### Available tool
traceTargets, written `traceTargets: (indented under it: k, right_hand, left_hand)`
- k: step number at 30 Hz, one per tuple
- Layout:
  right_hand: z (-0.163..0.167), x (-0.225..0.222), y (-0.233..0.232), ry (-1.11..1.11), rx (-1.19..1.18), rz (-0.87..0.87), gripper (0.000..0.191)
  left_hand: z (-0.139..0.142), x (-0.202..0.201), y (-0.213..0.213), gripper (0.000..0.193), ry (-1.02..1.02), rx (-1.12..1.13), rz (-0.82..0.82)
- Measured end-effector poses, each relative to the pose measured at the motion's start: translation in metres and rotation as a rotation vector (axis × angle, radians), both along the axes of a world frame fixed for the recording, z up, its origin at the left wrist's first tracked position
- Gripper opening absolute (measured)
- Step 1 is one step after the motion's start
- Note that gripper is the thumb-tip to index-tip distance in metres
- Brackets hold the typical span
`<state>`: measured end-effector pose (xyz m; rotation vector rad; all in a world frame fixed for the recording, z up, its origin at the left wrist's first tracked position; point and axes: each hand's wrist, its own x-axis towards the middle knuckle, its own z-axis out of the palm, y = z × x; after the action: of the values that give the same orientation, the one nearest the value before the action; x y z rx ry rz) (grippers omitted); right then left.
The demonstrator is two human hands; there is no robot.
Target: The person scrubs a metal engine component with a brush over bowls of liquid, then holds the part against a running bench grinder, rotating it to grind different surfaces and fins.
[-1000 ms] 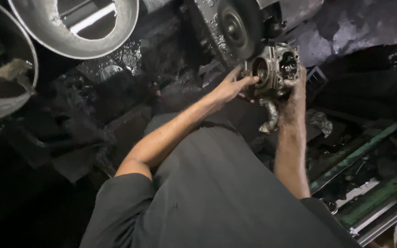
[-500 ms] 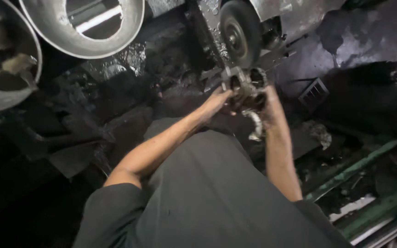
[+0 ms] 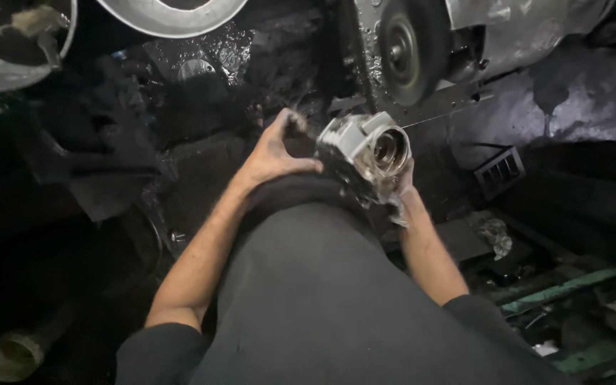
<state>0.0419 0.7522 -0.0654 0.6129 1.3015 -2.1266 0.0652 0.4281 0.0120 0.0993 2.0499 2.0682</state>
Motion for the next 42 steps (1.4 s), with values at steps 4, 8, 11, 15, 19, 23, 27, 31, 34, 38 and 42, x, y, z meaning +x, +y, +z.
traceTargets:
  k: [4, 8, 11, 15, 19, 23, 27, 31, 34, 38, 42]
  right_hand:
    - [0.021, -0.011, -0.005, 0.317, 0.176, 0.384, 0.059]
    - [0.064, -0.027, -0.007, -0.151, 0.141, 0.447, 0.059]
    - [0.086, -0.020, -0.004, 0.002, 0.144, 0.535, 0.071]
    - [0.077, 0.005, 0.008, 0.462, 0.369, 0.567, 0.082]
    - [0.043, 0.029, 0.030, 0.781, 0.476, 0.439, 0.094]
    - [0.009, 0.044, 0.027, 0.344, 0.728, 0.111, 0.075]
    - [0.002, 0.024, 0.008, 0.211, 0.857, 0.014, 0.071]
    - [0.008, -0.010, -0.024, 0.198, 0.734, 0.033, 0.068]
    - [0.009, -0.016, -0.048, 0.229, 0.664, -0.073, 0.067]
    - [0.003, 0.006, -0.033, 0.166, 0.810, -0.085, 0.064]
    - [0.015, 0.028, 0.003, 0.217, 0.906, 0.031, 0.052]
  left_hand:
    - [0.016, -0.022, 0.000, 0.108, 0.261, 0.272, -0.337]
    - [0.019, -0.031, 0.014, 0.099, 0.181, 0.301, -0.310]
    - [0.016, -0.028, 0.031, 0.098, -0.052, 0.262, -0.207]
    - [0.020, -0.037, 0.055, 0.101, -0.156, 0.128, -0.148]
    - [0.042, -0.051, 0.067, 0.101, -0.060, -0.168, -0.171]
    - [0.060, -0.060, 0.075, 0.104, -0.131, -0.181, -0.165]
    - [0.059, -0.073, 0.072, 0.086, -0.165, -0.036, -0.145]
    - [0.047, -0.096, 0.064, 0.072, -0.309, 0.056, -0.091]
    - [0.036, -0.108, 0.057, 0.076, -0.339, -0.127, -0.112]
    - [0.027, -0.099, 0.071, 0.080, -0.159, -0.015, -0.235]
    - [0.033, -0.083, 0.085, 0.087, -0.250, -0.088, -0.206]
